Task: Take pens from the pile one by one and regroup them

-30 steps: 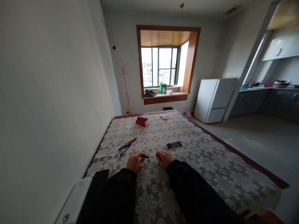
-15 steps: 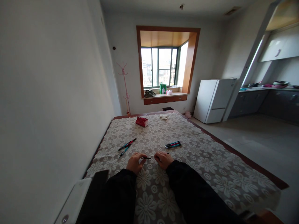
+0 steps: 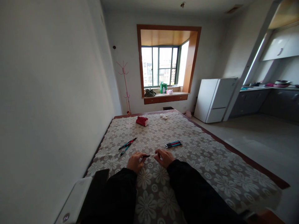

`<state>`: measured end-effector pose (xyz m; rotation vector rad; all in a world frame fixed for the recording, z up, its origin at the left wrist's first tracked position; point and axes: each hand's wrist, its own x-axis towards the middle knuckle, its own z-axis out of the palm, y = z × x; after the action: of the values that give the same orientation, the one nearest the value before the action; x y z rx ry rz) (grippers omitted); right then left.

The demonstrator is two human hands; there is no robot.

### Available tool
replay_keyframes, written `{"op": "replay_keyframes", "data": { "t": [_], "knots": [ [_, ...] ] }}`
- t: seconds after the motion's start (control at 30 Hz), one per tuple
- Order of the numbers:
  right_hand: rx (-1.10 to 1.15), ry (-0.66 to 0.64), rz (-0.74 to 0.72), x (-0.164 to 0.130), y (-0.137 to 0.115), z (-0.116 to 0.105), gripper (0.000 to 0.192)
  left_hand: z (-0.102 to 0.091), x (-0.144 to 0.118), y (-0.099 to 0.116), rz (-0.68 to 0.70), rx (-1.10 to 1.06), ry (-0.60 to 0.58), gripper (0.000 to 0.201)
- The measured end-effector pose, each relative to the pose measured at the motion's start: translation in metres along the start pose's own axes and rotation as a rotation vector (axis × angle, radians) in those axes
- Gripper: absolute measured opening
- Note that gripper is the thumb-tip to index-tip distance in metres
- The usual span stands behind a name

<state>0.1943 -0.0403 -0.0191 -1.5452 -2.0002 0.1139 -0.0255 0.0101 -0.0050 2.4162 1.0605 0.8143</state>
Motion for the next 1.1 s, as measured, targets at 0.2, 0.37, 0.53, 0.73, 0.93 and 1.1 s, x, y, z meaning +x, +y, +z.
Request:
{"op": "replay_keyframes", "data": {
  "t": [0.2, 0.37, 0.53, 0.73, 0.93, 1.1],
  "knots": [
    [-0.061, -0.102, -0.067, 0.0, -0.001, -0.002, 0.017, 0.0, -0.001, 0.001, 0.074, 0.006, -0.042, 0.023],
    [-0.069, -0.075, -0.055, -0.001, -0.001, -0.001, 0.016, -0.002, -0.001, 0.004, 0.03, 0.025, 0.018, 0.022],
    [-0.069, 0.0, -0.056, -0.001, 0.002, 0.0, 0.019, -0.001, 0.0, 0.002, 0.01, 0.031, 0.023, 0.02],
    [-0.083, -0.041, -0.204, 0.0, 0.008, 0.007, 0.025, -0.001, -0.001, 0.003, 0.073, 0.028, -0.13, 0.022],
    [-0.078, -0.053, -0.284, 0.001, 0.01, 0.009, 0.026, 0.001, -0.002, 0.003, 0.111, 0.036, -0.161, 0.022],
    [-0.082, -0.056, -0.297, 0.001, 0.01, 0.011, 0.025, 0.004, -0.003, 0.002, 0.144, 0.047, -0.167, 0.02]
  ]
}}
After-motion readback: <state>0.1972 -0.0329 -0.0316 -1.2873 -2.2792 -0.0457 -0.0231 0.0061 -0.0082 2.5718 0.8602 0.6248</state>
